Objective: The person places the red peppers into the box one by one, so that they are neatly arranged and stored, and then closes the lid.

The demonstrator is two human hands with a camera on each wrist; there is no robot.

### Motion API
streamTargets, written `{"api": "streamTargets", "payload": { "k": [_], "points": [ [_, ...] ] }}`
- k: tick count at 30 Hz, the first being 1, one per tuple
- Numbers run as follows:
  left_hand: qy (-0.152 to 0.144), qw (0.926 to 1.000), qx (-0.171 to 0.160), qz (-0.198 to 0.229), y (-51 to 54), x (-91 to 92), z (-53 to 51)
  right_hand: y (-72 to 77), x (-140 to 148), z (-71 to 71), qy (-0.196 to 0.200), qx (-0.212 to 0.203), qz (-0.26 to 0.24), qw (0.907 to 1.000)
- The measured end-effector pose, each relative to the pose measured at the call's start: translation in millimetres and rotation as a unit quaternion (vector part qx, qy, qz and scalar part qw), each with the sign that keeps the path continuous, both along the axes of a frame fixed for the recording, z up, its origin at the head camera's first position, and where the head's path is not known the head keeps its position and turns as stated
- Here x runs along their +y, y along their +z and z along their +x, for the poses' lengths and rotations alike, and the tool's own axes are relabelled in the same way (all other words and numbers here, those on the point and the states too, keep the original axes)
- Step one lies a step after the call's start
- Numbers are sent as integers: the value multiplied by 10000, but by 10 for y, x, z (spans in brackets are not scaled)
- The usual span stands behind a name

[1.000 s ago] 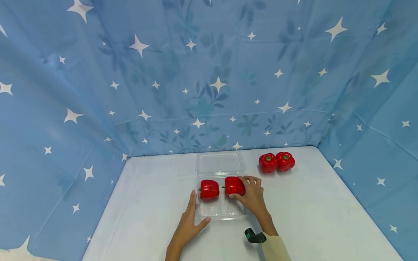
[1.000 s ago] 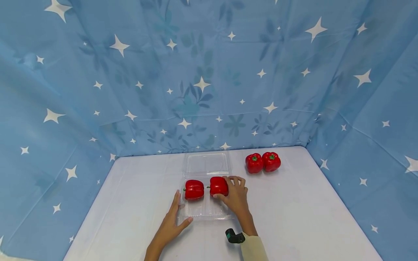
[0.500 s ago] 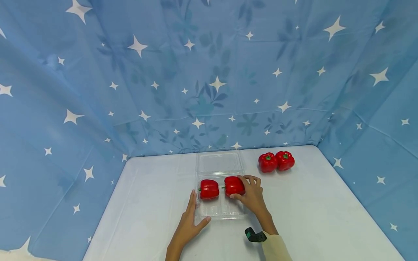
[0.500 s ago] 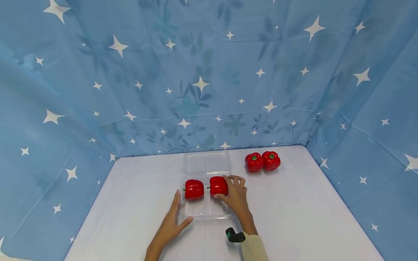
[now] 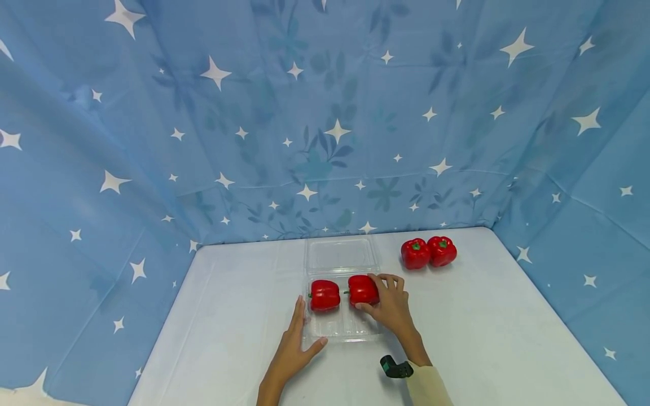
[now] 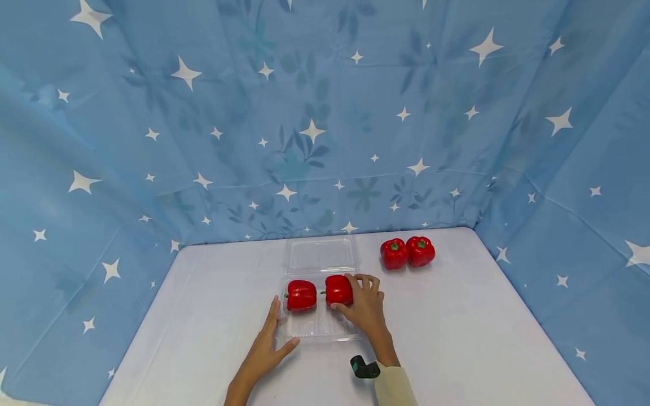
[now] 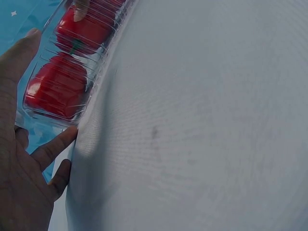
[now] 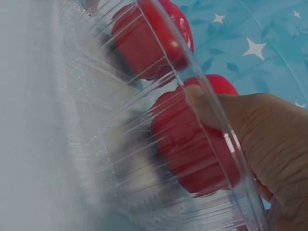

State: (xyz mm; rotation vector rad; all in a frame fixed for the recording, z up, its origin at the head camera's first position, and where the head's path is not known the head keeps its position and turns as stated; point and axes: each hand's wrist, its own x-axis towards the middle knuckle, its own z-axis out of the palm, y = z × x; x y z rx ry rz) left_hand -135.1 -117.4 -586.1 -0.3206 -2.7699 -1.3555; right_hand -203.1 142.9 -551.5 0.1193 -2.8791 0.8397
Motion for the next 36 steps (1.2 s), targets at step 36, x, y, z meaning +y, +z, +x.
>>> {"api": "streamTargets", "payload": {
  "k": [36],
  "points": [
    [36,9999,-120,16,-1,4,-1,-12,15,5,4,-65,-404,9992]
  ]
}}
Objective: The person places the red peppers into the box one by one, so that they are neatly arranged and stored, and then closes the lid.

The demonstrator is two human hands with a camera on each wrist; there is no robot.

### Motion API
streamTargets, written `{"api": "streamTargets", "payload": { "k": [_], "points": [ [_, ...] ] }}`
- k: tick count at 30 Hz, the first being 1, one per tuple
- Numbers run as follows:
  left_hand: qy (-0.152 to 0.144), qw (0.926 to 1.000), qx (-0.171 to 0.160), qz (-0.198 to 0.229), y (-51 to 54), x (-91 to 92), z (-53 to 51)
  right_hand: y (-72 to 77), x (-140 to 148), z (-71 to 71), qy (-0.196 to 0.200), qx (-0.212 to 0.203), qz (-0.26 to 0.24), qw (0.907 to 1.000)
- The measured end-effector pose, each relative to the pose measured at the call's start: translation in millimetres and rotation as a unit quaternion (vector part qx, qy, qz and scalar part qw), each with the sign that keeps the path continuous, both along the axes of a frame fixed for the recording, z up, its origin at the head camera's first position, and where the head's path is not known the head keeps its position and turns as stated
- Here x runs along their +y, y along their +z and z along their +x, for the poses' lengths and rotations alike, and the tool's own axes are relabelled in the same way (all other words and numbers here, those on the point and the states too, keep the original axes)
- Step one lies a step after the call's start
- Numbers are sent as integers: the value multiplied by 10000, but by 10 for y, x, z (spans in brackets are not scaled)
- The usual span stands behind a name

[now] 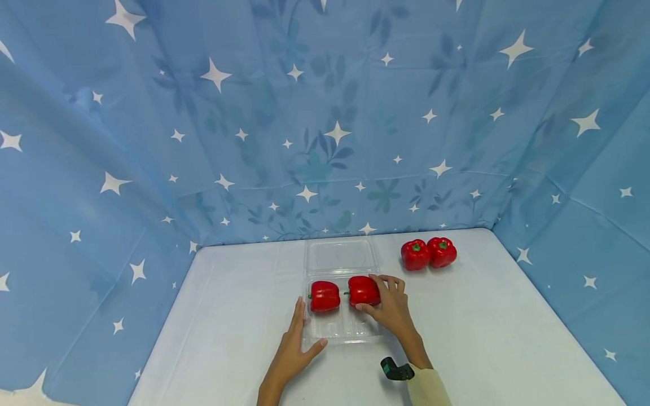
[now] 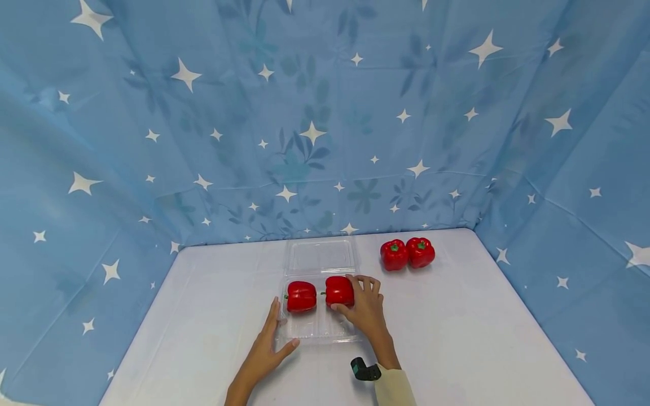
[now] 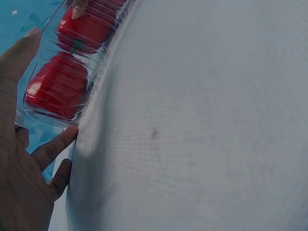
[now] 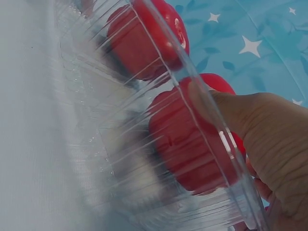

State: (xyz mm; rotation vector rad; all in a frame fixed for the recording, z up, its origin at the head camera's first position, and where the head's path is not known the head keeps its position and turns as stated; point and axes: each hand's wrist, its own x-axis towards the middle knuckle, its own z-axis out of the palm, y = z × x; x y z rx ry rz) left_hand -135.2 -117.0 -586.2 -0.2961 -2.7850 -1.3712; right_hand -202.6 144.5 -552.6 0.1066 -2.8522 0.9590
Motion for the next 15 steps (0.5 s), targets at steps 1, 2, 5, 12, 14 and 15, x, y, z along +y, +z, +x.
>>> {"api": "streamTargets", "payload": {
  "k": [1,2,5,12,14,15],
  "points": [
    [-3,10000,4,10,0,1,1,0,1,0,0,-8,-12,10000],
    [-10,10000,19,14,-3,1,2,0,1,1,2,-18,-11,10000],
    [-13,10000,23,0,-9,-1,5,-6,5,0,13,-43,-31,10000],
    [-10,10000,74,7,-14,-10,5,-2,14,-1,52,-105,-164,9998],
    [-13,10000,76,7,-13,-12,3,2,18,-2,59,-147,-200,9997],
    [-13,10000,66,1,-12,-13,3,4,19,-1,71,-140,-223,9996]
  ]
}}
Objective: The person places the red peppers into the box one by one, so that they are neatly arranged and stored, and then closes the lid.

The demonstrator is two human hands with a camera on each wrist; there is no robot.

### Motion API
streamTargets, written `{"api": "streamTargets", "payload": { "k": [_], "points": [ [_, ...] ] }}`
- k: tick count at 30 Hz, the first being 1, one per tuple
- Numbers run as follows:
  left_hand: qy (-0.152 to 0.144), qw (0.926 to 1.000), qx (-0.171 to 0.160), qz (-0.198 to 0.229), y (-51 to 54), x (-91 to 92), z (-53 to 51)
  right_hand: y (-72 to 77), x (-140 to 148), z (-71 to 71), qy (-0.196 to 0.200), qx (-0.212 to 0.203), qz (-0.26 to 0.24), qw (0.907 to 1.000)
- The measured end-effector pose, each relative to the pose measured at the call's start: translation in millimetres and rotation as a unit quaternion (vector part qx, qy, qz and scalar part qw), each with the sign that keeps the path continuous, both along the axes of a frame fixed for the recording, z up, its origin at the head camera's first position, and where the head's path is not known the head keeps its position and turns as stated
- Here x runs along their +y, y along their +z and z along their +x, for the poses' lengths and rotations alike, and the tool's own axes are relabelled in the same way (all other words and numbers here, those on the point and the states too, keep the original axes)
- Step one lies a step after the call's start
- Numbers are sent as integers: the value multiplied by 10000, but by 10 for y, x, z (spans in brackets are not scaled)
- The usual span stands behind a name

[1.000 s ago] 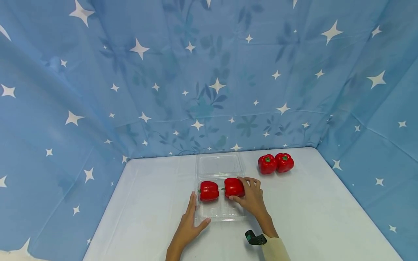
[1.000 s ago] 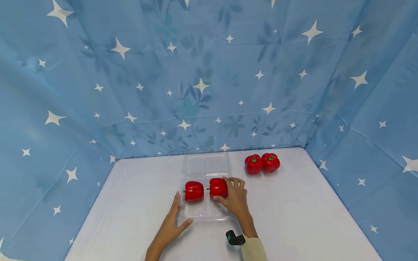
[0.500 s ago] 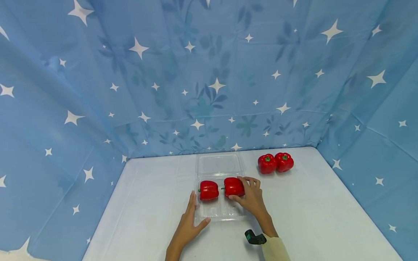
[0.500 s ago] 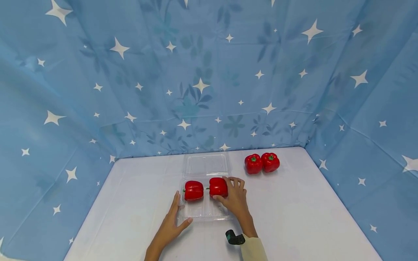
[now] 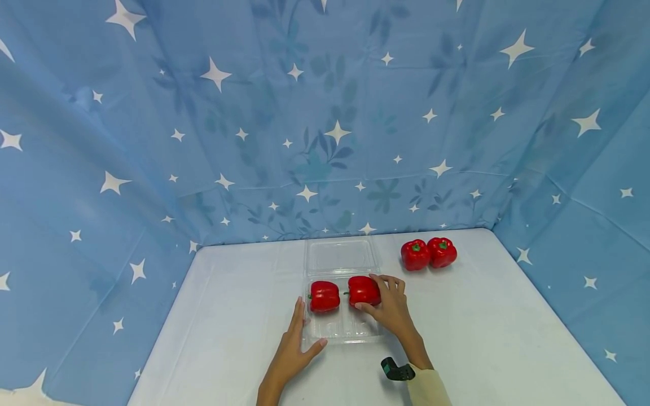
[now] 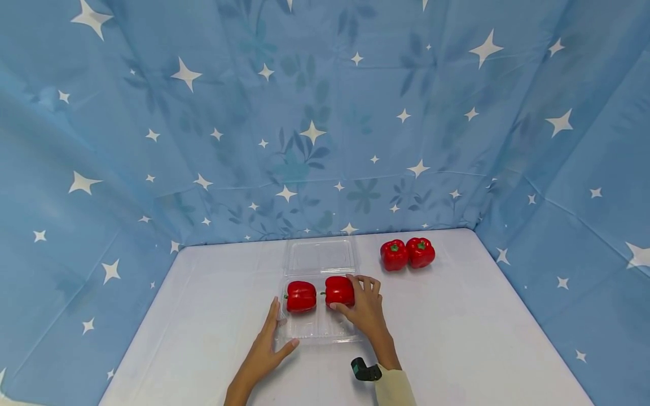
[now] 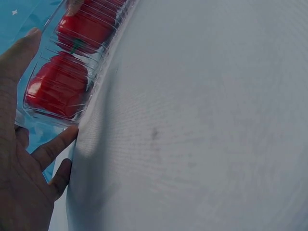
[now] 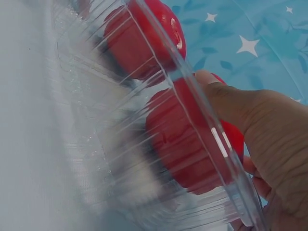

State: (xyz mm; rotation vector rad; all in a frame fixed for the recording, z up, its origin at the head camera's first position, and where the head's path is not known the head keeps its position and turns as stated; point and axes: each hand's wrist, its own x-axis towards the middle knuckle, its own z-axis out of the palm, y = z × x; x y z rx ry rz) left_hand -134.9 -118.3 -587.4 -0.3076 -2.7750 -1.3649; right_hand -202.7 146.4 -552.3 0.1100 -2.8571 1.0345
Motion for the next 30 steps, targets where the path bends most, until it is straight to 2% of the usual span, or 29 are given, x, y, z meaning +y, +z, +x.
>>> {"api": "streamTargets", "payload": {
  "k": [15,21,25,30],
  "points": [
    [-12,9999,-98,30,10,1,3,22,76,4,150,63,-398,9991],
    [49,9999,-143,2,14,0,-1,92,149,-12,65,302,-777,9965],
    [12,9999,-120,48,20,7,-1,122,230,-45,-215,611,-984,9930],
    [7,9999,-144,77,22,5,5,145,365,-87,-975,1178,-1232,9805]
  ]
}}
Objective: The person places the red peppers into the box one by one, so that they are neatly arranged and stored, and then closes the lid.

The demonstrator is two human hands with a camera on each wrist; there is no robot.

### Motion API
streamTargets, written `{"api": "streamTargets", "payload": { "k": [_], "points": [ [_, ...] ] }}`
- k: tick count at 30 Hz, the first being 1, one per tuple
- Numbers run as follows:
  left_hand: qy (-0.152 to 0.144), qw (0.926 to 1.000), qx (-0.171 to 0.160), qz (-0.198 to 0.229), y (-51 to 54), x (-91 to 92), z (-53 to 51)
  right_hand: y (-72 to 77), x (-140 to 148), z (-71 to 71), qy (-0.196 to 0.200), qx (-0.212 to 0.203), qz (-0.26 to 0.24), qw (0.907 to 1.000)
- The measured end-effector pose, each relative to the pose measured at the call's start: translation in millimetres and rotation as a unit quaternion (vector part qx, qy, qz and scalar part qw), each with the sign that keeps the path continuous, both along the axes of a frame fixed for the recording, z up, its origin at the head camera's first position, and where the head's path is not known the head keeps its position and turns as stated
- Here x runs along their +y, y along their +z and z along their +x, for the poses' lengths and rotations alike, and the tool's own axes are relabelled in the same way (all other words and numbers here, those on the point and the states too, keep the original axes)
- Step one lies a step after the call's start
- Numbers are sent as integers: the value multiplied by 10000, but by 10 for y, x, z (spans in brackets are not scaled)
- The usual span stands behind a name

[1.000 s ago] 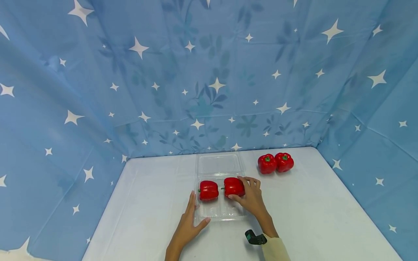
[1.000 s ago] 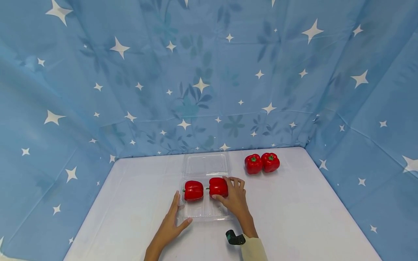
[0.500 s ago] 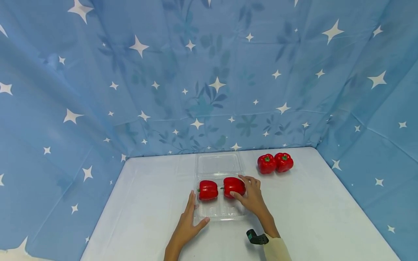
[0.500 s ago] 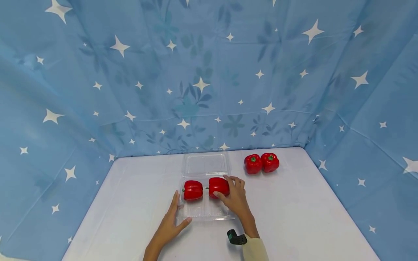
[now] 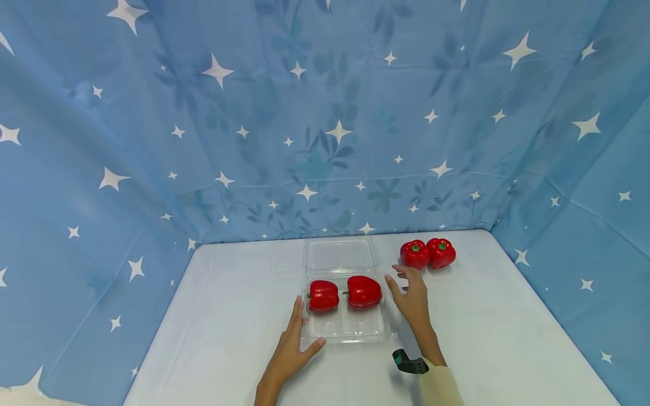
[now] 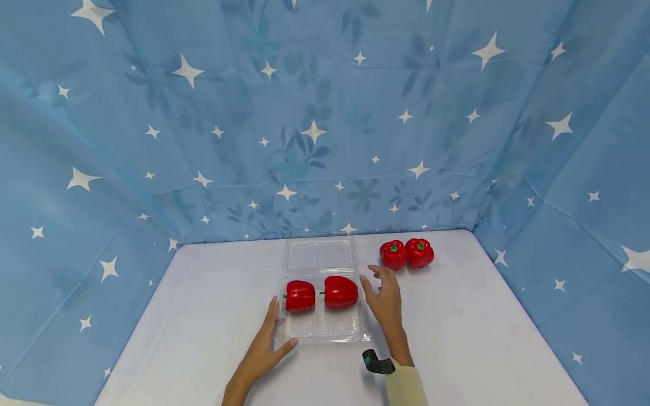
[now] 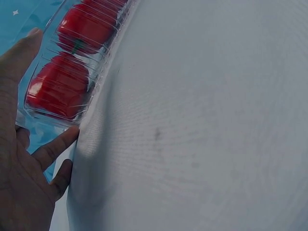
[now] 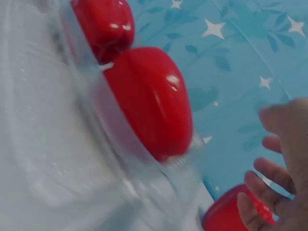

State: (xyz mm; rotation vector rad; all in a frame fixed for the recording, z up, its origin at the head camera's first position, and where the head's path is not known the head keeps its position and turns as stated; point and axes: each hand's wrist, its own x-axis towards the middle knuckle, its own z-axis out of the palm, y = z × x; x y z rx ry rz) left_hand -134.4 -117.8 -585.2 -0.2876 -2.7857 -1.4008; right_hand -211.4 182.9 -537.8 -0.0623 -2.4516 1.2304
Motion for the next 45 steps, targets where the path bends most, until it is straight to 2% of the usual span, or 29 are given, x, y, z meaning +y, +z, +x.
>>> {"api": "streamTargets", "payload": {
  "k": [7,11,14,19,24,32,38,45],
  "points": [
    [-39,10000,64,-17,-4,-7,-17,-11,262,-60,-1155,508,-409,9912],
    [-61,9999,113,19,-6,-6,-20,-13,402,-80,-1513,391,-545,9862],
    [-57,9999,90,30,-8,-2,-10,0,492,-105,-1661,48,-606,9842],
    [-66,9999,122,32,4,-1,-11,33,629,-220,-1643,-500,-599,9833],
    [-77,9999,136,44,14,0,-23,59,760,-344,-1535,-841,-364,9839],
    [-44,10000,32,-37,-26,6,-10,47,928,-497,-1362,-1322,-231,9816],
    [-16,10000,-10,-78,-13,17,1,4,1001,-554,-1268,-1349,-187,9825],
    [-19,9999,32,-125,-11,6,-4,-23,1020,-604,-1297,-962,-457,9858]
  ]
}}
